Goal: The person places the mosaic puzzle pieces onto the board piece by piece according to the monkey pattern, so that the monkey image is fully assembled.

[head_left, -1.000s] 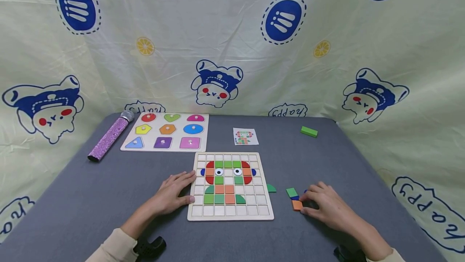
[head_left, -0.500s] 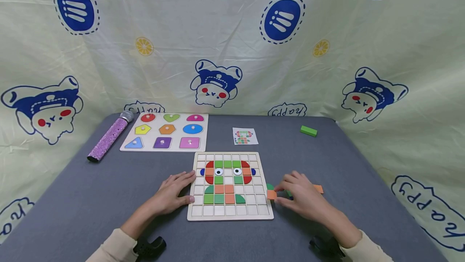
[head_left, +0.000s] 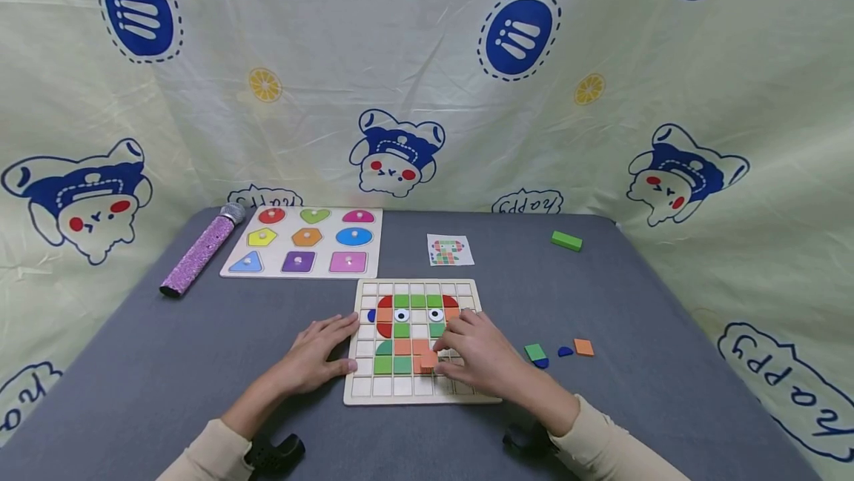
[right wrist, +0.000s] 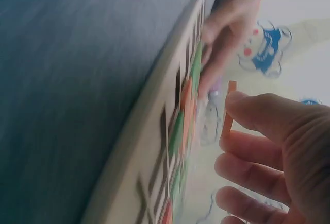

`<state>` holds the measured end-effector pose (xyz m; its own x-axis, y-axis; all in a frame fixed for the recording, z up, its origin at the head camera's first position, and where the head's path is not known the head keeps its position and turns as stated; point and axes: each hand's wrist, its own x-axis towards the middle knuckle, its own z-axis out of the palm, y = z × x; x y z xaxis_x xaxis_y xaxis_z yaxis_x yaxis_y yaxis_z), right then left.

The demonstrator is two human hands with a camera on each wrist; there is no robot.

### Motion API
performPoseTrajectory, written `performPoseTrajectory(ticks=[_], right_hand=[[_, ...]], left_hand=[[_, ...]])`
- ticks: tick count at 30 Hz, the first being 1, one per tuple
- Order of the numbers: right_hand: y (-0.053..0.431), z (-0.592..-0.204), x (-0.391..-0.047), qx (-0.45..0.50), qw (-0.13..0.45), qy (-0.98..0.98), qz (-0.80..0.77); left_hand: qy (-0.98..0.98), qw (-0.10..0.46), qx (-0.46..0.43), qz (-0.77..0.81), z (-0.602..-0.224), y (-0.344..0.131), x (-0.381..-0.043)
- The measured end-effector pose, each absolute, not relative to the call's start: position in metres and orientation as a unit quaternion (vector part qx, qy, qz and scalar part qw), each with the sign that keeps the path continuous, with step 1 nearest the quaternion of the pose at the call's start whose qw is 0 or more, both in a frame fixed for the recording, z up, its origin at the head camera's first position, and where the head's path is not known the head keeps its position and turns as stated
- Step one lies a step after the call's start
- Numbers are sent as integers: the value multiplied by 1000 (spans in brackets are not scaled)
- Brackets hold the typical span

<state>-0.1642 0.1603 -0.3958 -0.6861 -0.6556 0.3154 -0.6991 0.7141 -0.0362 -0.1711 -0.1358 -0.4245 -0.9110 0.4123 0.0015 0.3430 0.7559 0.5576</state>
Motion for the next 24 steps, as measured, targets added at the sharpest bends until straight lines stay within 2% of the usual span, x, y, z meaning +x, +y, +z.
performPoseTrajectory(ticks=[7, 17, 24], right_hand=[[131, -402, -162, 414, 153, -895, 63], [106, -404, -158, 424, 112, -898, 41], [97, -404, -157, 429, 114, -895, 34]], left_hand=[[936, 59, 202, 283, -424, -136, -171], [937, 58, 202, 280, -424, -136, -171], [935, 54, 207, 282, -423, -137, -171]])
